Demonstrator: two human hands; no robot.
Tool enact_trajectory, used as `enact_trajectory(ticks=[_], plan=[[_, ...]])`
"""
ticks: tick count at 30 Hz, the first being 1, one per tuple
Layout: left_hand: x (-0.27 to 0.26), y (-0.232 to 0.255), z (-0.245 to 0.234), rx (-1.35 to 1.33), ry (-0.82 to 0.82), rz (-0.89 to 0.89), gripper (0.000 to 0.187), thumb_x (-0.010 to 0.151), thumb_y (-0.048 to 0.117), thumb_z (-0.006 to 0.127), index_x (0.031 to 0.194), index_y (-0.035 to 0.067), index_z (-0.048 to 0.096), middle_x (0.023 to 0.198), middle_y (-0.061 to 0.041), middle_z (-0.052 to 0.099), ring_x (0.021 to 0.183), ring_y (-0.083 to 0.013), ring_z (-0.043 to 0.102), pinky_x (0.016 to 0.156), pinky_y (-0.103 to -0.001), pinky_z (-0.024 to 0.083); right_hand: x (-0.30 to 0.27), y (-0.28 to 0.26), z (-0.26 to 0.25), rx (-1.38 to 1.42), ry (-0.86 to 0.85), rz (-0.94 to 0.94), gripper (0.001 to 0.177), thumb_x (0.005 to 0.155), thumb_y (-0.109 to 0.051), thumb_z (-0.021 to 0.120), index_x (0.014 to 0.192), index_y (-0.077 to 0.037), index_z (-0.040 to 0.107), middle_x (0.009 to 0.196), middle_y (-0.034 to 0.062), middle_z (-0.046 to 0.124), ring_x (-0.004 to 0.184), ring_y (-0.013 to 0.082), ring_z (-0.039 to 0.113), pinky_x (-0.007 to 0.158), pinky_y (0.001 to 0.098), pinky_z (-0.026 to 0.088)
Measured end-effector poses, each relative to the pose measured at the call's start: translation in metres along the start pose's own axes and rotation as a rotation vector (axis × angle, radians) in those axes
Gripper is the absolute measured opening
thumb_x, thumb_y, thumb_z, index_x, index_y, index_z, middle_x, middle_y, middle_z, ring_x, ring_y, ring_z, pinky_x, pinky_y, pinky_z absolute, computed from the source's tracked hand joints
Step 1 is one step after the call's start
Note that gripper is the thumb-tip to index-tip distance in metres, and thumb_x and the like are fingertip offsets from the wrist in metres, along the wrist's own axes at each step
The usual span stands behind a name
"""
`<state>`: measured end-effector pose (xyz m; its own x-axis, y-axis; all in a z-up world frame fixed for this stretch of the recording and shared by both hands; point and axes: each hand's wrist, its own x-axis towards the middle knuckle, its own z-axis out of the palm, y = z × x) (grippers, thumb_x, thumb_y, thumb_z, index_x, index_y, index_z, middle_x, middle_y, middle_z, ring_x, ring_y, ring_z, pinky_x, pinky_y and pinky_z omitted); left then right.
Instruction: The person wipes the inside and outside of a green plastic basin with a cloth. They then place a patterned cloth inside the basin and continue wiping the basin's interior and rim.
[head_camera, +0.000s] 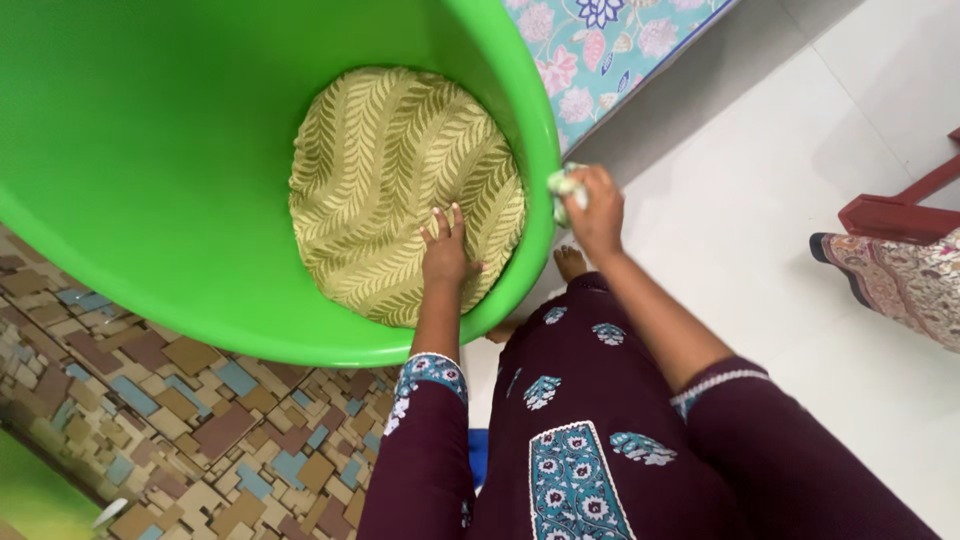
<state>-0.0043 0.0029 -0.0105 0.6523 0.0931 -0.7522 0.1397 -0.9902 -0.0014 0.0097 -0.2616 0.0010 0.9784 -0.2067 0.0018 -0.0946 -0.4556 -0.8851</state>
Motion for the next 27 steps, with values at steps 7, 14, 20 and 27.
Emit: enact_trajectory(ticks=[7,14,20,27], plan=[[0.0,0.003,-0.001,-0.015,-0.002,-0.013,0.141,0.064,0.049,0.095,0.163,0.032,-0.005,0.172,-0.01,0.0,0.152,-0.0541,0.013,0.114,-0.051,0.043,-0.03,0.027,0.024,-0.304,-0.336,-0.438,0.026,0.087,-0.006,0.072,0.113,-0.008,0.071,0.13,0.0166,0.055,0.121,0.0333,0.05,0.105,0.0459,0.047],[-0.013,0.007,-0.012,-0.033,-0.014,-0.008,0.138,0.066,0.046,0.095,0.163,0.033,-0.003,0.173,-0.009,0.0,0.153,-0.0517,0.013,0.112,-0.051,0.045,0.156,-0.024,0.048,-0.254,-0.038,-0.519,0.026,0.096,-0.002,0.072,0.121,-0.009,0.067,0.134,0.0173,0.053,0.128,0.037,0.051,0.11,0.0453,0.047],[-0.019,0.011,-0.013,-0.046,0.02,0.003,0.138,0.067,0.047,0.094,0.163,0.031,-0.004,0.172,-0.01,0.001,0.153,-0.0523,0.011,0.113,-0.049,0.045,0.153,-0.065,0.052,-0.069,0.025,-0.41,0.058,0.109,-0.004,0.069,0.158,-0.013,0.04,0.159,0.0175,0.039,0.149,0.0417,0.041,0.124,0.0498,0.039],[-0.014,0.012,-0.007,-0.039,0.035,0.01,0.136,0.069,0.046,0.093,0.164,0.031,-0.003,0.172,-0.01,0.003,0.152,-0.0524,0.012,0.114,-0.048,0.043,-0.01,0.012,0.033,-0.388,-0.227,-0.253,0.06,0.1,-0.008,0.065,0.154,-0.029,0.048,0.169,0.0079,0.025,0.154,0.0515,0.016,0.121,0.0619,0.037]])
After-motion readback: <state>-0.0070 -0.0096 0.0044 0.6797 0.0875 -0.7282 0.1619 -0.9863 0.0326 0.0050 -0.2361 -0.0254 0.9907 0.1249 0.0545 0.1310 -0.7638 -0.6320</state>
